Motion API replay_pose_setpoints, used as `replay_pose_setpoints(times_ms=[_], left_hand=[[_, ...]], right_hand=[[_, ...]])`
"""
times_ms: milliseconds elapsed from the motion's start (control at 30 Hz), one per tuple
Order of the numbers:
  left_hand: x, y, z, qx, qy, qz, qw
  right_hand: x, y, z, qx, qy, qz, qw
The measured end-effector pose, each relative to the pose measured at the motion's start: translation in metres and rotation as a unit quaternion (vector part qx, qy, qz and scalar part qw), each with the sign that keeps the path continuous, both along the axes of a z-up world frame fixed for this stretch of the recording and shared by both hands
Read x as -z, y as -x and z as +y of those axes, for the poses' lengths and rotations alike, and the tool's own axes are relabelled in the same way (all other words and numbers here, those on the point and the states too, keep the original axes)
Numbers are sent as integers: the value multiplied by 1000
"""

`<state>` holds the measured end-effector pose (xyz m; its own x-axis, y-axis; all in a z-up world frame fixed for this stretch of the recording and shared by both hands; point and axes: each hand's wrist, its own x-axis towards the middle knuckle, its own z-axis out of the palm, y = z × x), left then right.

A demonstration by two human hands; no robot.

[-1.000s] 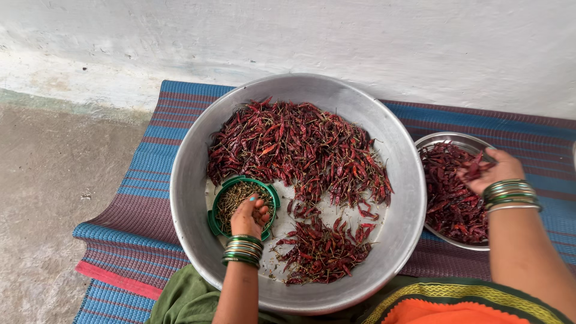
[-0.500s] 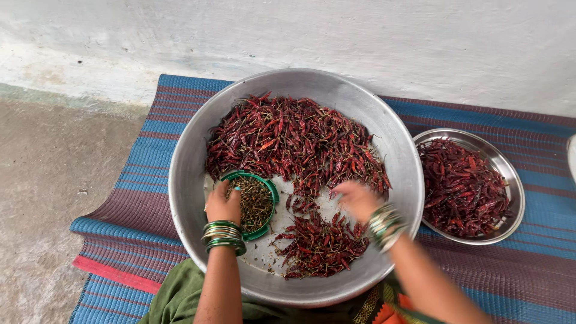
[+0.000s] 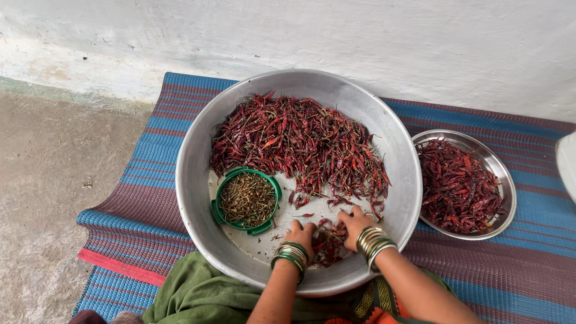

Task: The person removes the stems from dried red chilies by hand, placing the stems into a small green container and the stemmed chilies onto a metal plate.

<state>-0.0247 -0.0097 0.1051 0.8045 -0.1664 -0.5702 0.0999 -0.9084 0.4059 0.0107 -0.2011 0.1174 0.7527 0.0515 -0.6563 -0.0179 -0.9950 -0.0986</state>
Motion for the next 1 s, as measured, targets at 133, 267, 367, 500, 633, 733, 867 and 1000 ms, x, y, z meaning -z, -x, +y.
replay_pose_setpoints(times_ms=[133,267,367,500,633,733,867,1000], left_hand=[[49,-23,-9,-38,127,-57,990],[55,-47,-12,-193,271,-20,943],[40,-59,-12,-271,545,108,786],[24,-58,-20,-307,561,197,743],[51,-60,-30,-291,601,156,728],[68,-64,-35,-286,661,97,687],[44,-68,-30,-296,549,66,779],[-17,-54,-24,-257,526,97,805]], right_hand=[[21,-28,-31,96,-261,-5,960],[-8,-51,-41,300,-400,134,855],[-38,-48,-38,375,-359,144,842],[-72,-37,-22,404,-426,210,782],[-86,-18,-22,373,-481,183,772],[-71,-9,-25,385,-516,126,755],[-58,-7,-24,406,-457,42,790],[-67,13,-19,387,-482,-33,785]])
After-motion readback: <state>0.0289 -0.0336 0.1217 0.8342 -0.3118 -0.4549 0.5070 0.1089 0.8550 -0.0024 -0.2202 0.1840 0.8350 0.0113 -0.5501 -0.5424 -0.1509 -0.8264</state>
